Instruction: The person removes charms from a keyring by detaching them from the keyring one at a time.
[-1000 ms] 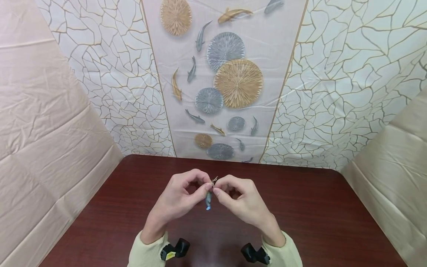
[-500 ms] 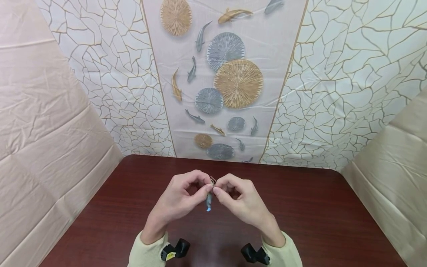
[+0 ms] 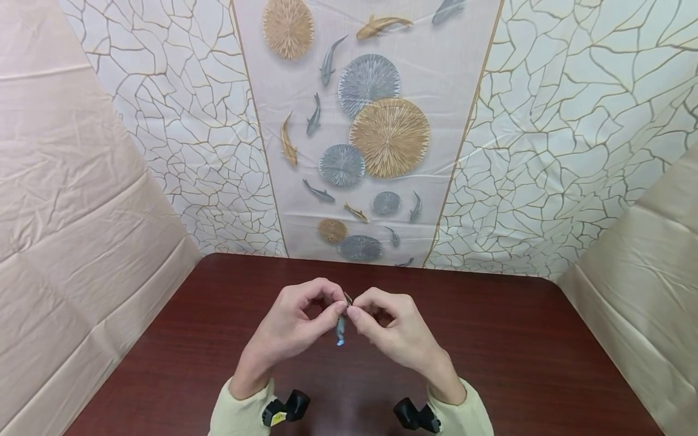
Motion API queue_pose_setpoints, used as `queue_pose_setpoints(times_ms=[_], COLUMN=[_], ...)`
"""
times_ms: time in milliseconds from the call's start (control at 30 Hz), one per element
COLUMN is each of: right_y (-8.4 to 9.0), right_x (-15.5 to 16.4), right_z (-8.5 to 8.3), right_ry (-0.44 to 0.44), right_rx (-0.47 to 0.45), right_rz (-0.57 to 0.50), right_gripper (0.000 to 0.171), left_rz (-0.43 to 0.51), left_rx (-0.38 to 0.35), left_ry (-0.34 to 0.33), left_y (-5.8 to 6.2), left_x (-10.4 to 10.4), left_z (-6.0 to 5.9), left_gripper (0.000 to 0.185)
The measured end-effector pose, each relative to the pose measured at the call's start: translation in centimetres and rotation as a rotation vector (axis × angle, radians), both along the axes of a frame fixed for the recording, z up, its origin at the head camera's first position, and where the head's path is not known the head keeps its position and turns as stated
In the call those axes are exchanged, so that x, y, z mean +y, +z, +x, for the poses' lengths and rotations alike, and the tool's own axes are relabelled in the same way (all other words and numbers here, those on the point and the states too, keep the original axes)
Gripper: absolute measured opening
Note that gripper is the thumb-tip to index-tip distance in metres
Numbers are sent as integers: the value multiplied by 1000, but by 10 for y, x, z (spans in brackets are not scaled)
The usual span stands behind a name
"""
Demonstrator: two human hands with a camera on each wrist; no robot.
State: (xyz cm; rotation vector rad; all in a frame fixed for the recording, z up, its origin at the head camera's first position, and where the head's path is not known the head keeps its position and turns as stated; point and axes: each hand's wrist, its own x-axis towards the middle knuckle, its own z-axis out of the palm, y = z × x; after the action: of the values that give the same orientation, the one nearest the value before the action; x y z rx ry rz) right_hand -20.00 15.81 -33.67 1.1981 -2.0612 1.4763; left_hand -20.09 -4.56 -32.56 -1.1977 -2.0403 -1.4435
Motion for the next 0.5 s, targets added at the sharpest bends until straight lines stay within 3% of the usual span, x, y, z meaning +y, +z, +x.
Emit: queue_pose_setpoints(times_ms=[500], right_y=[1], right_x=[-1], right_z=[-1], right_ry=[2], right_rx=[41], right_rz=[-22], right_gripper=[30], left_rz=[10], left_rx=[-15], left_ry=[41], left_y=[1], left_x=[-4], left_z=[-2], left_gripper=[4])
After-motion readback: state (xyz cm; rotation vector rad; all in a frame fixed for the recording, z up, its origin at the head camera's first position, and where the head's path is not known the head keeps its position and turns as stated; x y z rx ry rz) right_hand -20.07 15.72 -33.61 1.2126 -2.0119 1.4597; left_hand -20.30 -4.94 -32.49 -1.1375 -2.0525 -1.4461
